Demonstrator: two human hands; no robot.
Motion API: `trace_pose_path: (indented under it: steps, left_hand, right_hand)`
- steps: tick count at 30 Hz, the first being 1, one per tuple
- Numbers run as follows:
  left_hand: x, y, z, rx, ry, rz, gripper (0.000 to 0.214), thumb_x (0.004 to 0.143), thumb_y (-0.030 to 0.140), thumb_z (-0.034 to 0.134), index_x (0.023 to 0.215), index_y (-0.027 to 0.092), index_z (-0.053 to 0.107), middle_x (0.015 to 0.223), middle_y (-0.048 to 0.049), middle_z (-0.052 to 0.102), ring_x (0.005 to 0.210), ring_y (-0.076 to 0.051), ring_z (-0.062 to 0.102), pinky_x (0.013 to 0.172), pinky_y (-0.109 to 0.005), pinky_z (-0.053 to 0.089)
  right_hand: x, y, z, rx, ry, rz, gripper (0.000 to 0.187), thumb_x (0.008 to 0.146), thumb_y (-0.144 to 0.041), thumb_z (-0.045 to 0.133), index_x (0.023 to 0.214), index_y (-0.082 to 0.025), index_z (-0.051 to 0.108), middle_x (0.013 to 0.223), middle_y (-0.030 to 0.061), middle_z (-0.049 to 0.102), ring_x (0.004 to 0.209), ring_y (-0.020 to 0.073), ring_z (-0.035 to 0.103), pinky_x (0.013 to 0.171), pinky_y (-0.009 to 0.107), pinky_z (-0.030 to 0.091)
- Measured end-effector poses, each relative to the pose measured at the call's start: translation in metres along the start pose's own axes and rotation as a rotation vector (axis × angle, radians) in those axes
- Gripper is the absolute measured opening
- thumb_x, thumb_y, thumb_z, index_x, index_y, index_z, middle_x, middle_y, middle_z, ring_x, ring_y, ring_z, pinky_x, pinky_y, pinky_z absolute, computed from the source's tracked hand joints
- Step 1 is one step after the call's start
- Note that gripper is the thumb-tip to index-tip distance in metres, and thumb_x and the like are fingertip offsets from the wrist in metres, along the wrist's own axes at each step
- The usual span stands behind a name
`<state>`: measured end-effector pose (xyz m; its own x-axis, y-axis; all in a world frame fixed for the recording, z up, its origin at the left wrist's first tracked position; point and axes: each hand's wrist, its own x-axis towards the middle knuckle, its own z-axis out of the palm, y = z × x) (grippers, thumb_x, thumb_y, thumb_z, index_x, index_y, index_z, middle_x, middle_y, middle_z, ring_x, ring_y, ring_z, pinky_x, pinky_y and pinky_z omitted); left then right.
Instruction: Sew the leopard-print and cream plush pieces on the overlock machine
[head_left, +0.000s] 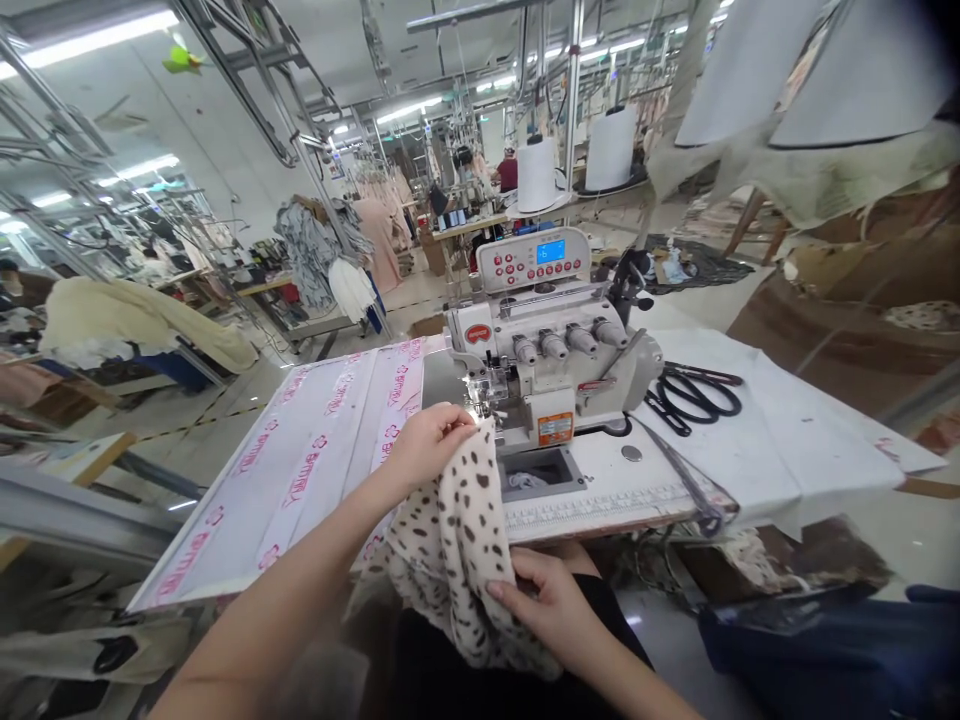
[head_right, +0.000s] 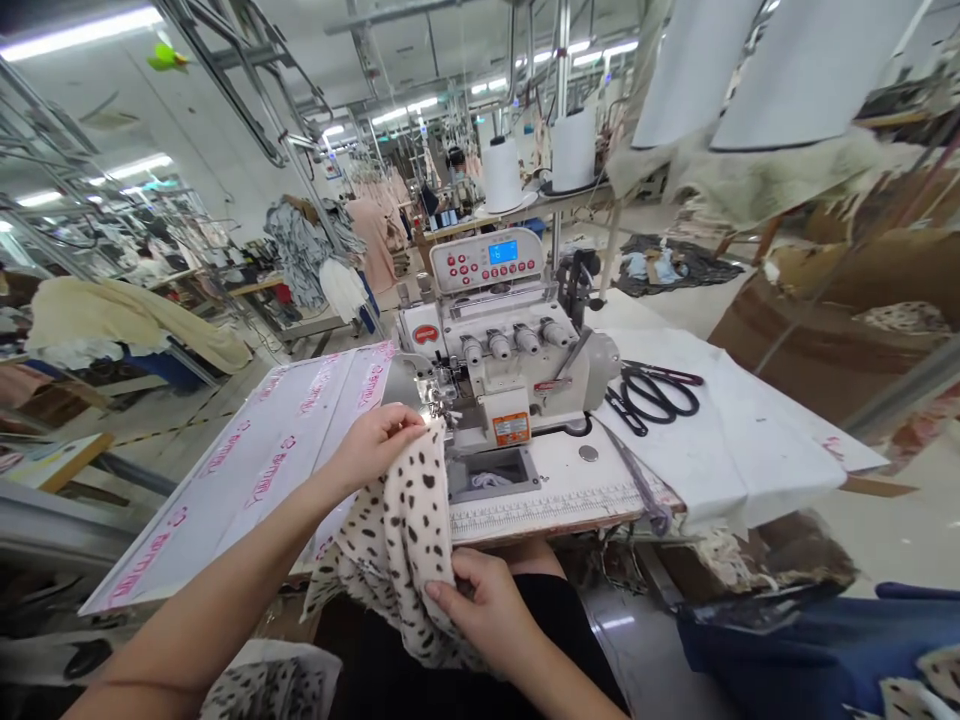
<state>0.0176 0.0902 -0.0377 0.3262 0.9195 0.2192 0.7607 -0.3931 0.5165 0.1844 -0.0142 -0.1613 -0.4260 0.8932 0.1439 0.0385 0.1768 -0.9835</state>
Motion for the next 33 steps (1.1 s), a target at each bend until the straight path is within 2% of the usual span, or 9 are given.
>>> trace_pose_path:
  steps: [6,12,18,21,24,28,30,33]
  left_hand:
    - [0.001,0.000,0.005,-0.068,0.036,-0.115,0.011,0.077,0.026,0.054,0.069,0.018,0.057,0.072,0.0021,0.056,0.064,-0.012,0.049,0.059,-0.023,0.037]
    - [-0.004,0.005,0.008,0.029,0.117,-0.122,0.011,0.079,0.028,0.052,0.086,0.020,0.055,0.096,0.0006,0.052,0.071,-0.012,0.051,0.067,-0.026,0.039]
    - [-0.004,0.011,0.006,0.117,0.063,-0.125,0.013,0.083,0.027,0.045,0.092,0.021,0.052,0.095,-0.0002,0.051,0.075,-0.014,0.052,0.065,-0.027,0.038]
    - [-0.002,0.011,0.007,0.142,0.048,-0.124,0.010,0.083,0.025,0.044,0.081,0.019,0.051,0.085,-0.0001,0.052,0.074,-0.015,0.051,0.063,-0.027,0.036]
    - [-0.002,0.009,0.010,0.146,0.082,-0.099,0.009,0.083,0.023,0.044,0.076,0.018,0.049,0.082,0.0003,0.052,0.073,-0.014,0.050,0.063,-0.027,0.036]
    - [-0.004,0.006,0.015,0.117,0.139,-0.025,0.008,0.083,0.023,0.045,0.078,0.018,0.049,0.083,0.0012,0.051,0.074,-0.013,0.049,0.065,-0.026,0.036]
    - [-0.005,0.005,0.016,0.107,0.156,-0.006,0.008,0.083,0.023,0.045,0.079,0.018,0.050,0.082,0.0016,0.051,0.073,-0.012,0.049,0.065,-0.026,0.036]
    - [-0.005,0.005,0.016,0.096,0.159,-0.005,0.007,0.083,0.023,0.046,0.078,0.018,0.050,0.081,0.0015,0.051,0.073,-0.012,0.049,0.065,-0.026,0.036]
  right_hand:
    - [0.002,-0.001,0.002,-0.023,0.005,0.024,0.030,0.079,-0.041,0.054,0.070,-0.014,0.065,0.066,0.0032,0.059,0.065,0.0162,0.051,0.060,0.025,0.041]
    - [0.003,0.001,0.005,-0.091,0.008,0.027,0.025,0.079,-0.034,0.053,0.069,-0.013,0.063,0.065,0.0023,0.056,0.064,0.0145,0.047,0.058,0.023,0.037]
    - [0.004,0.001,0.009,-0.145,0.023,0.067,0.023,0.078,-0.029,0.052,0.063,-0.013,0.058,0.060,0.0003,0.052,0.060,0.0127,0.045,0.055,0.021,0.035]
    - [0.001,-0.005,0.007,-0.204,-0.019,0.086,0.019,0.078,-0.025,0.050,0.064,-0.014,0.056,0.060,-0.0002,0.053,0.059,0.0128,0.046,0.054,0.021,0.035]
    - [0.004,-0.023,-0.006,-0.358,-0.039,0.096,0.011,0.079,-0.023,0.049,0.079,-0.016,0.057,0.066,0.0011,0.058,0.061,0.0146,0.051,0.057,0.023,0.038]
    - [0.032,-0.052,-0.039,-0.432,0.195,-0.009,0.024,0.083,-0.029,0.044,0.104,-0.019,0.051,0.086,0.0049,0.062,0.069,0.0156,0.056,0.063,0.025,0.043]
    - [0.056,-0.061,-0.053,-0.383,0.278,-0.051,0.025,0.083,-0.032,0.045,0.104,-0.019,0.051,0.086,0.0045,0.061,0.067,0.0146,0.056,0.060,0.024,0.043]
    - [0.089,-0.064,-0.062,-0.336,0.279,-0.041,0.023,0.080,-0.036,0.049,0.095,-0.020,0.055,0.073,0.0008,0.059,0.059,0.0129,0.052,0.054,0.023,0.041]
